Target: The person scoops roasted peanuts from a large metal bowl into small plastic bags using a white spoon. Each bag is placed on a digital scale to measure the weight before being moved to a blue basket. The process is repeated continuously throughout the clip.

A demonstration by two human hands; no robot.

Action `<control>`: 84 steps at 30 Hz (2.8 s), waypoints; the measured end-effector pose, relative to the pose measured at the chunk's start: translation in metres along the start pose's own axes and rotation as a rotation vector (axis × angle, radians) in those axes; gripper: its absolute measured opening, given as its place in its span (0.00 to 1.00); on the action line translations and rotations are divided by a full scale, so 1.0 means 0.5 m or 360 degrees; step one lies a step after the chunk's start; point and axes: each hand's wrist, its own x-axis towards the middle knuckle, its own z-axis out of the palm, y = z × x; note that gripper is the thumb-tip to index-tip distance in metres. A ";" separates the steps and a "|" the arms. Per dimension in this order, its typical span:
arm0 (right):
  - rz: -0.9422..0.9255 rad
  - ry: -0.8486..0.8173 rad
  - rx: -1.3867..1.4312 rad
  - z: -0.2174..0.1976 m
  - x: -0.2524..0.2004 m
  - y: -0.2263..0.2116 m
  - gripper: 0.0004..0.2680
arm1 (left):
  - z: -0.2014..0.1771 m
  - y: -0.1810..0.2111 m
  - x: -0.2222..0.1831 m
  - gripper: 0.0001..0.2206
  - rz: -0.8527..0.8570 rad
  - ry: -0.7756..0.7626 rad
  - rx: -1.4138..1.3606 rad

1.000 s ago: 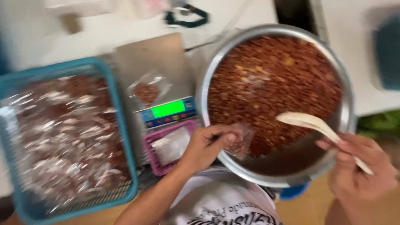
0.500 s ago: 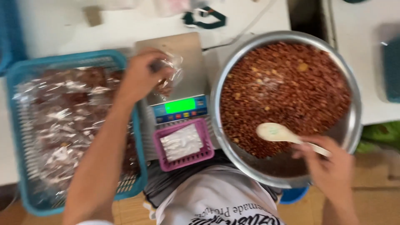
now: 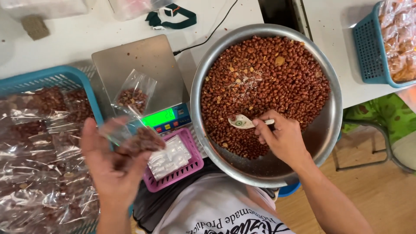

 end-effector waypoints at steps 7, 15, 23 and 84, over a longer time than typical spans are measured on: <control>-0.0218 0.0013 0.0001 0.000 -0.004 0.021 0.05 | 0.039 -0.019 -0.049 0.44 -0.0865 0.0023 0.0159; -0.0095 0.0050 0.0058 -0.025 -0.036 0.036 0.05 | 0.127 -0.029 -0.004 0.39 -0.1051 -0.0159 -0.0215; -0.0137 0.0173 0.0083 -0.038 -0.047 0.065 0.04 | 0.186 -0.044 0.012 0.34 -0.1101 -0.0362 0.0246; -0.0196 -0.0063 0.0174 0.023 0.018 0.008 0.04 | 0.173 -0.036 -0.002 0.34 -0.1390 -0.0201 -0.0094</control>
